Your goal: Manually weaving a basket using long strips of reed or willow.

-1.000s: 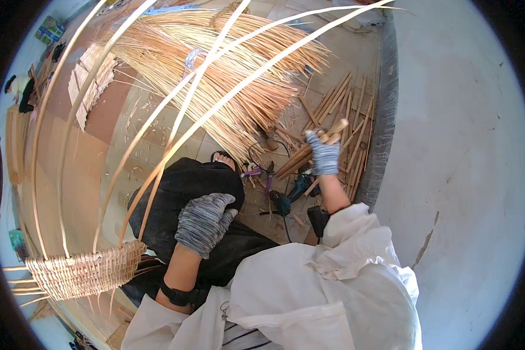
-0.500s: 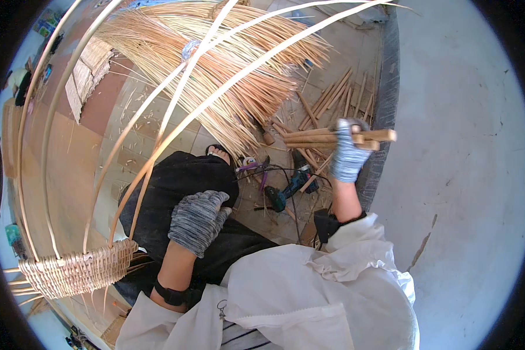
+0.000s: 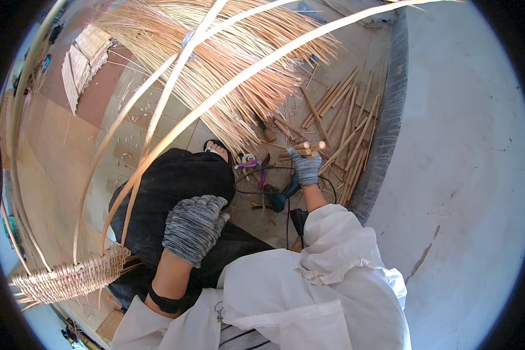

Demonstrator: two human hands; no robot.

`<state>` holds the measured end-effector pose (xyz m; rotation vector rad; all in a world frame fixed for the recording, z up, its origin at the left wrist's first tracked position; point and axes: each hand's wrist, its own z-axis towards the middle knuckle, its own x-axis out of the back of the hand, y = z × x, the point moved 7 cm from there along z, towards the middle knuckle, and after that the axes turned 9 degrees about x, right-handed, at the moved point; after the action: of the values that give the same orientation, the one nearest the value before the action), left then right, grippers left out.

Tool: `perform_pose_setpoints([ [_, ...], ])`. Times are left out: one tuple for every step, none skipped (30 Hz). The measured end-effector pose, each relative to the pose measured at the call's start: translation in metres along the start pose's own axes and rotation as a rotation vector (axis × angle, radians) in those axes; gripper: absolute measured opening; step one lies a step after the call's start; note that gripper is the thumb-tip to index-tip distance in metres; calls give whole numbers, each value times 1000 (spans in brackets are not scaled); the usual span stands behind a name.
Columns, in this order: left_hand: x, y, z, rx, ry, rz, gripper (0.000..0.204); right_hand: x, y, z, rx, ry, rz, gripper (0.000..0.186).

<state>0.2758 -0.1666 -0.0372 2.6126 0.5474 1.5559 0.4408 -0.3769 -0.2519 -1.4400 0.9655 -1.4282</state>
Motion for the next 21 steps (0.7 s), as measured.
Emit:
perform_pose_setpoints([
  [1,0,0,3,19,-3,32,1,1,0,60,14,31,19],
  [0,0,1,8,-3,4,32,0,1,-1,124,0,70,19],
  [-2,1,1,1,-28,5,31,1,9,-2,85,11,5,20],
  [-1,2,2,-2,-25,10,31,5,18,-3,16,58,-95,20],
  [-1,1,2,6,-25,-3,31,2,20,-3,44,35,-68,20],
  [-1,3,3,5,-32,-13,30,5,21,-4,88,97,-46,21],
  [0,3,2,3,-15,-14,30,8,25,-7,70,153,-34,22],
  [1,4,3,3,-4,-3,30,7,24,-8,136,163,-24,22],
  [0,5,1,-9,-5,8,30,2,30,-10,78,117,67,23],
  [0,6,1,-5,-1,10,30,-2,40,-13,-32,89,107,25],
  [0,5,1,-3,3,7,30,-2,36,-14,23,90,-4,25],
  [0,6,0,-6,7,6,30,-5,35,-15,64,65,44,25],
  [0,6,0,-4,9,5,30,-5,37,-16,33,75,100,25],
  [0,5,0,-3,21,-3,30,-3,42,-18,-39,97,86,25],
  [0,5,0,-8,23,-9,30,-4,39,-17,4,88,153,25],
  [1,5,0,-6,35,-11,30,-2,36,-17,30,95,91,24],
  [1,5,0,-7,37,-11,29,0,35,-16,4,94,-41,22],
  [0,5,0,-14,28,-8,29,1,29,-15,56,103,29,22],
  [1,4,0,-7,39,-14,29,1,26,-15,37,69,-109,21],
  [1,4,1,-7,39,-16,29,2,28,-15,-49,48,-285,19],
  [0,5,1,-11,29,-15,29,1,19,-15,17,36,-247,19],
])
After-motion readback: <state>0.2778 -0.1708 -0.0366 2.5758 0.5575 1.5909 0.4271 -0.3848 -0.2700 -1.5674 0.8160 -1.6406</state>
